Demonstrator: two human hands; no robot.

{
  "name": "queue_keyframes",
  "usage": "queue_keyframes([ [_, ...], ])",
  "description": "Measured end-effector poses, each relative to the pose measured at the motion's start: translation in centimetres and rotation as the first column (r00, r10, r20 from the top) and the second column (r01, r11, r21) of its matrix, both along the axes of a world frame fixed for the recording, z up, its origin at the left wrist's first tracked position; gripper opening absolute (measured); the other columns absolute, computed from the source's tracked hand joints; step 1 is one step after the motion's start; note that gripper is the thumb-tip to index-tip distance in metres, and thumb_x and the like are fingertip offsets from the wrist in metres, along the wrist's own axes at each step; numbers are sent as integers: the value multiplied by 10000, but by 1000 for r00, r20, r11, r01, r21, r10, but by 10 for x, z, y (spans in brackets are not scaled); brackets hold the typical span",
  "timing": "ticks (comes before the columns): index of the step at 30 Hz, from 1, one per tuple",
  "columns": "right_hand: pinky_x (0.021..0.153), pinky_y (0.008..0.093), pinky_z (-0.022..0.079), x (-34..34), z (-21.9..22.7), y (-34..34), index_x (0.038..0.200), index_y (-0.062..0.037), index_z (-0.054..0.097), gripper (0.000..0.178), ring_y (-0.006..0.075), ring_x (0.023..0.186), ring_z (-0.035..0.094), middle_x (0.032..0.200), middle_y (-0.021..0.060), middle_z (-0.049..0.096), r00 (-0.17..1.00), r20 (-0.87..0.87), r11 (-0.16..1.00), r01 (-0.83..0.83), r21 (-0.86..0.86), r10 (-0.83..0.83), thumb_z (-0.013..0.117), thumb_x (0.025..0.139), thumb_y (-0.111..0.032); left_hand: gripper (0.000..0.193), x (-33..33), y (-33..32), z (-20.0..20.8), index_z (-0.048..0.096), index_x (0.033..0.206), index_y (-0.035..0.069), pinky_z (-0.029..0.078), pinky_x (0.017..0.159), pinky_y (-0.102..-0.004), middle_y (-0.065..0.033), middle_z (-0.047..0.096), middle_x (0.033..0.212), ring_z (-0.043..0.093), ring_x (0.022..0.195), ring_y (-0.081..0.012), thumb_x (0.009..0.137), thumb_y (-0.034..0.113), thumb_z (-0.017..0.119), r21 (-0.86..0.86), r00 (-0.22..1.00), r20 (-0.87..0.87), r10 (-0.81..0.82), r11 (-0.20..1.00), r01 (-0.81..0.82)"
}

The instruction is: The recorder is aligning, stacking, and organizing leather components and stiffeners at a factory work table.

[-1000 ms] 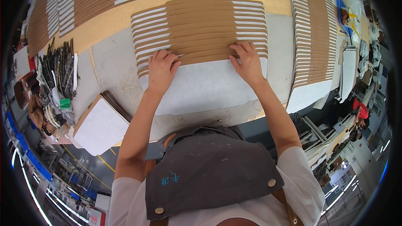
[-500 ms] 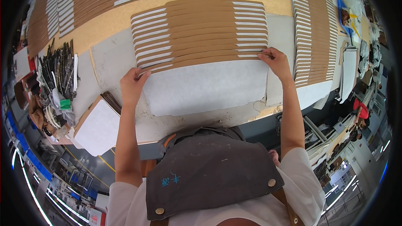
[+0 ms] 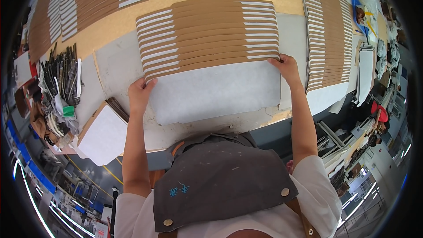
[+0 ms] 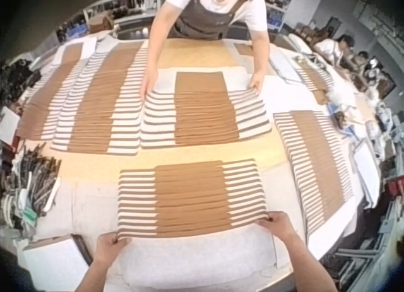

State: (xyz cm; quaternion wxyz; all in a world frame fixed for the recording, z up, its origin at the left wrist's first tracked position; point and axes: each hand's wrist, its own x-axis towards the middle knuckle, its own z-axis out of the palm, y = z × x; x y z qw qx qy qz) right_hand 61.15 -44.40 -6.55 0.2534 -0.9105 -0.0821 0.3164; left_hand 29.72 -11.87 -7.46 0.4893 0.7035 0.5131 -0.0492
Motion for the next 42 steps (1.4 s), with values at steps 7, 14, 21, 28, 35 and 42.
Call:
queue_keyframes([
  [7, 782, 387, 426, -30, 17, 32, 917, -58, 579, 322, 317, 910, 504, 949, 121, 542, 744, 597, 903, -423, 72, 301, 704, 624, -12, 308, 36, -25, 12, 583, 945, 87, 404, 740, -373, -97, 543, 936, 501, 890, -304, 671, 119, 719, 669, 847, 169, -504, 690, 277],
  [14, 789, 396, 426, -58, 8, 60, 925, -80, 589, 303, 282, 926, 495, 957, 71, 540, 723, 522, 798, -589, 126, 452, 705, 647, -54, 253, 66, -47, 8, 606, 903, 91, 375, 735, -362, -59, 565, 874, 513, 855, -251, 679, 139, 712, 577, 777, 41, -628, 650, 495],
  [21, 653, 323, 436, -25, 17, 33, 792, -62, 626, 172, 239, 725, 534, 789, 46, 586, 755, 439, 807, -582, 104, 488, 724, 663, -122, 180, 36, -20, 2, 628, 817, 43, 417, 596, -327, -71, 610, 740, 550, 633, -217, 720, 166, 716, 479, 787, 225, -575, 768, 424],
  [28, 504, 218, 357, -5, 5, -26, 795, -8, 659, 211, 54, 559, 420, 607, -20, 535, 988, -154, 993, 33, 110, -16, 691, 773, -215, 288, -13, -13, 3, 586, 708, -30, 323, 455, -267, -14, 487, 541, 361, 495, -78, 770, 226, 703, 37, 999, 35, -34, 999, 33],
  [35, 499, 214, 352, -13, -5, -24, 783, 5, 657, 254, 44, 547, 419, 590, -33, 525, 973, -159, 969, 192, 155, -167, 687, 775, -247, 371, -6, -17, 5, 505, 603, -34, 279, 425, -300, -23, 382, 483, 304, 471, -97, 768, 235, 700, 125, 998, 13, -69, 990, 67],
  [42, 472, 225, 353, -18, 2, -16, 767, 7, 651, 282, 50, 514, 416, 558, -19, 515, 992, -27, 989, 126, 77, -124, 695, 761, -272, 431, -11, -15, -5, 457, 570, -29, 285, 429, -308, -42, 361, 478, 292, 475, -117, 749, 267, 715, 168, 999, -5, -33, 985, 34],
])
